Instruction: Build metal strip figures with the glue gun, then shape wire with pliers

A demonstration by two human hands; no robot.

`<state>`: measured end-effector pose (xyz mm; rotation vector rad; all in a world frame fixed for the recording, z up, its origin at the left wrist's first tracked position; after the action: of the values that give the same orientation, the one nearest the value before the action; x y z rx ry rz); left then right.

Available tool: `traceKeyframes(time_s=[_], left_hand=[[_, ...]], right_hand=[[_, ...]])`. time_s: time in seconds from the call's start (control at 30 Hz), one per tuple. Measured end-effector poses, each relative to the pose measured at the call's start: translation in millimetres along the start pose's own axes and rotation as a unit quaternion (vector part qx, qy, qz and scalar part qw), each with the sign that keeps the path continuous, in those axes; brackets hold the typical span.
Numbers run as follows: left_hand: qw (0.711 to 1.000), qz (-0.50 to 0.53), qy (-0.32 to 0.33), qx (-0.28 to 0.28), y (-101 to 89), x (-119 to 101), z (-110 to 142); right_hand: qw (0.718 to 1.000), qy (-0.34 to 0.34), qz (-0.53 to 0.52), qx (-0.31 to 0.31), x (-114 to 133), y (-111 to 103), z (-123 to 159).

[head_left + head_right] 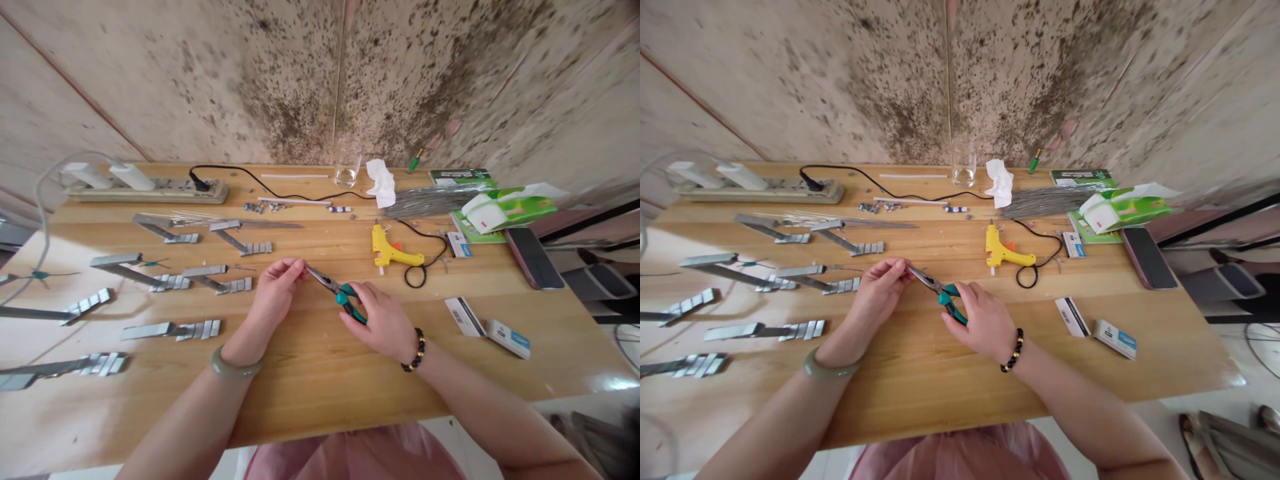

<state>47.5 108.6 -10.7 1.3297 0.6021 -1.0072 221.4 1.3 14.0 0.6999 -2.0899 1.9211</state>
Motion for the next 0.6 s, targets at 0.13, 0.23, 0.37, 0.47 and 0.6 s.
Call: traceKeyframes(time_s=[0.13, 0.23, 0.37, 0.47, 0.6], left_hand=[[1.000, -0.005, -0.004, -0.008, 0.7, -1.1, 0.8], [1.000, -0.006, -0.010, -0.005, 0.6, -0.9, 1.1], [1.000, -0.010, -0.008, 0.004, -0.6, 0.7, 0.1], [1.000, -0.013, -0.007, 0.010, -1.0, 1.6, -0.4], [1.000, -0.012, -0.008, 0.009, -1.1, 0.8, 0.6]], right_hand=[[1.000, -0.004, 0.004, -0.018, -1.1, 1.6, 0.3], [1.000, -0.006, 0.005, -0.023, -1.1, 1.0, 0.5], [1.000, -0.007, 0.011, -0.020, -0.6, -0.1, 0.6], [1.000, -0.009, 0.011, -0.020, -0.6, -0.3, 0.5], [1.000, -0.006, 0.011, -0.014, -1.4, 0.4, 0.3]])
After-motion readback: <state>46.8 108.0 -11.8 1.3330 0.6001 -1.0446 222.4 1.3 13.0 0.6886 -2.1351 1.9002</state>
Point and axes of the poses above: each hand's wrist, its own z-axis away from the middle knuckle, its own y-axis out of the palm, x = y × z, the point moved 3 cm from there along -z, towards the middle knuckle
